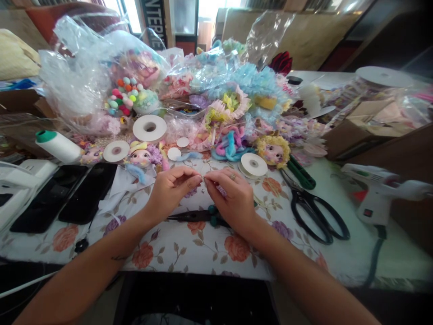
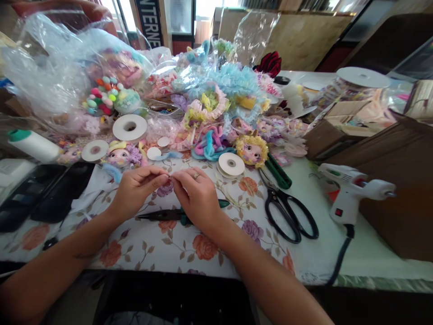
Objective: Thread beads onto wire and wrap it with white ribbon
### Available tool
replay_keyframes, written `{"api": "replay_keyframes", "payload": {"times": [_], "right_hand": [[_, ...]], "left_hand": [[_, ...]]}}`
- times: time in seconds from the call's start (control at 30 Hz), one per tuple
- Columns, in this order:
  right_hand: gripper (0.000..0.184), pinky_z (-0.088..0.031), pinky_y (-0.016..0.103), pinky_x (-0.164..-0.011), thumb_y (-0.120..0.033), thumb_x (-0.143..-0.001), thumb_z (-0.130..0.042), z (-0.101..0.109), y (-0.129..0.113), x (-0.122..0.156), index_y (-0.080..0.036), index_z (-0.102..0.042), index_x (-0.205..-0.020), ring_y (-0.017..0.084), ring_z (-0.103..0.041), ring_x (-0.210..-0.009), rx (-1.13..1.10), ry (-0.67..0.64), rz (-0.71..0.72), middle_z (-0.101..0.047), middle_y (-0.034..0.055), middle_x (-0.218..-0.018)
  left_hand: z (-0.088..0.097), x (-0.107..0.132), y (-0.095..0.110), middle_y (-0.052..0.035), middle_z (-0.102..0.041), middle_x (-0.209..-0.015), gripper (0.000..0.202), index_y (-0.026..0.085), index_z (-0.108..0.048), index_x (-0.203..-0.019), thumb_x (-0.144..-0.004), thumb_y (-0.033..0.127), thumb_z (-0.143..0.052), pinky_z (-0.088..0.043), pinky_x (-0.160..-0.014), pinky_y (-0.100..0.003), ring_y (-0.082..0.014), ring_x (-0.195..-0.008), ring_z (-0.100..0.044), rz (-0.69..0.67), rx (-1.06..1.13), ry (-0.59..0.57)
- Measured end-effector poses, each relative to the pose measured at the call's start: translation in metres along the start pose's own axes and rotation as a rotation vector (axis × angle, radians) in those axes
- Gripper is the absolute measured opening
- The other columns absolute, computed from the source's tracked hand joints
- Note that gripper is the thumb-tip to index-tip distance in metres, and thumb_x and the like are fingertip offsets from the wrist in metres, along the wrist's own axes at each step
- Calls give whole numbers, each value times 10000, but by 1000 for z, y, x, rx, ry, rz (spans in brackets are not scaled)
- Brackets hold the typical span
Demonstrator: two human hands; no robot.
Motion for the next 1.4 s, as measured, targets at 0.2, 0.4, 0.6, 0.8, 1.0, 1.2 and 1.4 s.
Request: {"api": "replay_keyframes", "payload": {"times": [0.2, 0.4, 0.6, 0.8, 1.0, 1.2, 1.4], "right_hand": [[142, -506, 328, -723, -152, -872, -541, 0, 3, 0, -214, -665, -904, 179, -595, -769, 35, -46, 40, -690, 55, -839], [101, -506, 314, -717, -175, -853, -586, 6, 4, -7, -216, -669, -813, 164, -607, -740, -87, -17, -18, -688, 33, -787], [101, -469, 355, -781, -160, -828, -593, 10, 21, -11, -211, -667, -781, 201, -566, -861, -18, -188, -144, -644, 46, -832], [101, -444, 364, -789, -142, -809, -621, 2, 31, -6, -196, -694, -764, 201, -533, -863, 4, -371, -136, -633, 58, -849], [161, -452, 375, -789, -134, -827, -587, -9, 28, -3, -184, -722, -754, 201, -549, -838, 63, -395, -76, -642, 77, -833], [99, -475, 374, -773, -170, -799, -648, -5, 32, -4, -182, -735, -844, 223, -539, -880, 63, -316, -128, -663, 78, -858], [157, -454, 348, -775, -279, -854, -613, 1, 23, -9, -179, -706, -776, 189, -551, -806, -17, -235, -200, -639, 50, -773]], "left_hand": [[-1, -1, -1, -9, -593, -667, 183, 158, -639, -781, -808, 339, -648, -443, -499, -201, -101, -581, -528, 107, 104, -78], [0, -2, 1, 8, -554, -635, 185, 169, -628, -791, -847, 340, -586, -420, -485, -211, -98, -537, -487, 75, 15, -135], [11, -8, -2, -17, -630, -716, 223, 173, -636, -781, -872, 344, -526, -469, -617, -247, -147, -684, -573, 16, -210, 21], [26, -16, -11, -28, -678, -813, 176, 176, -644, -780, -837, 307, -542, -474, -686, -270, -169, -760, -602, 55, -276, 170], [23, -17, -16, -34, -699, -853, 141, 183, -677, -852, -801, 230, -555, -473, -697, -300, -189, -766, -616, -16, -413, 115], [13, -14, -15, -56, -700, -915, 152, 201, -690, -857, -848, 261, -550, -471, -826, -364, -221, -896, -621, -192, -448, 7], [4, -7, -7, -65, -683, -903, 142, 202, -687, -889, -844, 313, -611, -487, -804, -343, -203, -878, -616, -341, -384, -48]]}}
Point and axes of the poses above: each hand's wrist, its own x-axis away from the middle knuckle, its own z-axis out of the back of the hand, y = z × x, the point moved 2 cm from there along -x, towards the middle knuckle
